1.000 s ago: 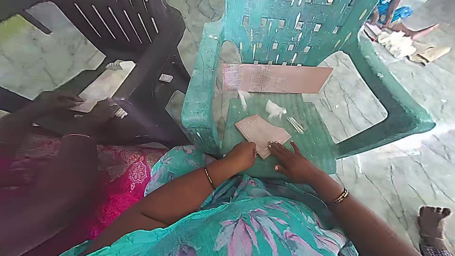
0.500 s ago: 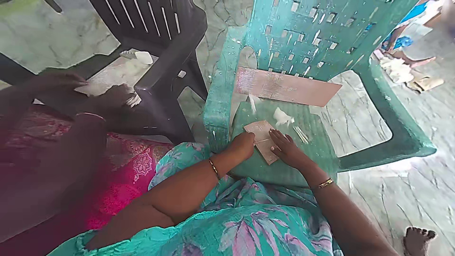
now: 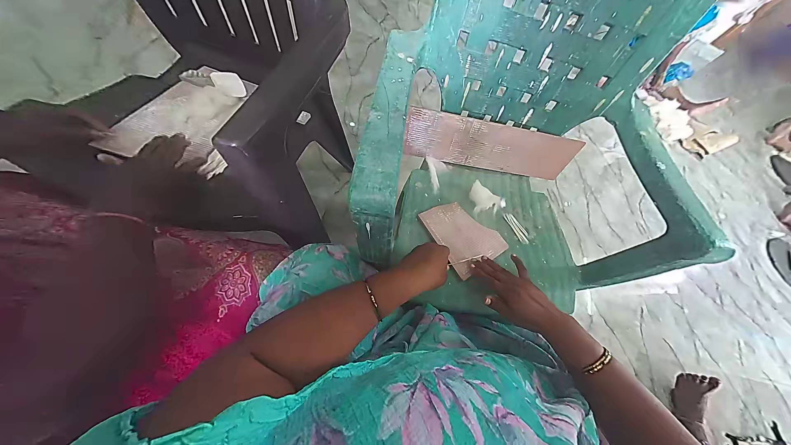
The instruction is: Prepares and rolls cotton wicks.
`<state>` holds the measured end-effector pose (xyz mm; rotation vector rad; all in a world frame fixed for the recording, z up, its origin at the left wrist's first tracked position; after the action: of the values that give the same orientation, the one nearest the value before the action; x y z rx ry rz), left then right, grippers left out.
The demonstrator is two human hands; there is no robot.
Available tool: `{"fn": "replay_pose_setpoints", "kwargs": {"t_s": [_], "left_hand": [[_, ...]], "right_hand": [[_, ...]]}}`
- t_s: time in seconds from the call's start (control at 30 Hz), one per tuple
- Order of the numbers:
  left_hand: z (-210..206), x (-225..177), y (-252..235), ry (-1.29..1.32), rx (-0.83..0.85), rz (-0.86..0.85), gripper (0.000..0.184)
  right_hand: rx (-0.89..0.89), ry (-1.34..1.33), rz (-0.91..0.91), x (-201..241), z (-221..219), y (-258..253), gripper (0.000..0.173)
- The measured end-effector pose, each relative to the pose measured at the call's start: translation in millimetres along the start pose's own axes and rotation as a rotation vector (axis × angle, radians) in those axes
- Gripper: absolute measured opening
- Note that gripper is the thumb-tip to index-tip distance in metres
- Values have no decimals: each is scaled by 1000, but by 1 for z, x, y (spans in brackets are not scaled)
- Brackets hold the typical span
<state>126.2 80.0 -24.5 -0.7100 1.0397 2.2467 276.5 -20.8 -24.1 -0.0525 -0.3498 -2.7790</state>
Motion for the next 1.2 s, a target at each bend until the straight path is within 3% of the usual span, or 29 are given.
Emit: {"fn": "replay_pose_setpoints", "kwargs": {"t_s": [0.1,0.23,0.43,0.77,0.83,0.93,1.0,1.1,1.2], "left_hand": [[4,2,0,12,-50,3,25],[16,7,-4,29,-120,12,25],[21,13,-8,27,-149,25,23],[-2,2,2,-47,-9,-23,24],[-5,-2,6,-58,15,-30,26],[-8,-5,10,-40,13,-46,27],[-11,-6,12,-3,8,-62,27],[-16,-9,16,26,48,-91,26],[-23,-10,17,34,96,-108,28]], "right_hand": [[-127,-5,-97,-15,8,-1,64],[-85,-7,-195,-18,12,-37,61],[-47,-58,-102,-5,-4,-85,63],[76,-16,-54,17,-12,-12,66],[6,-51,-44,20,-6,3,61],[-333,-94,-88,17,2,20,43],[-469,-76,-194,13,5,26,33],[-514,-46,-324,10,4,26,29],[-520,-40,-331,11,3,22,26]]}}
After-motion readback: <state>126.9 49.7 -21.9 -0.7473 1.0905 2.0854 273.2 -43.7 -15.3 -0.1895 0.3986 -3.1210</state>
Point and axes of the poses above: each hand's wrist, its own y-axis away from the middle knuckle, its own z-axis out of the back of the hand, x = y × z, the point moved 7 cm from there along -y, towards the middle knuckle, and after that the axes turned 11 degrees about y, right-handed, at the moved point
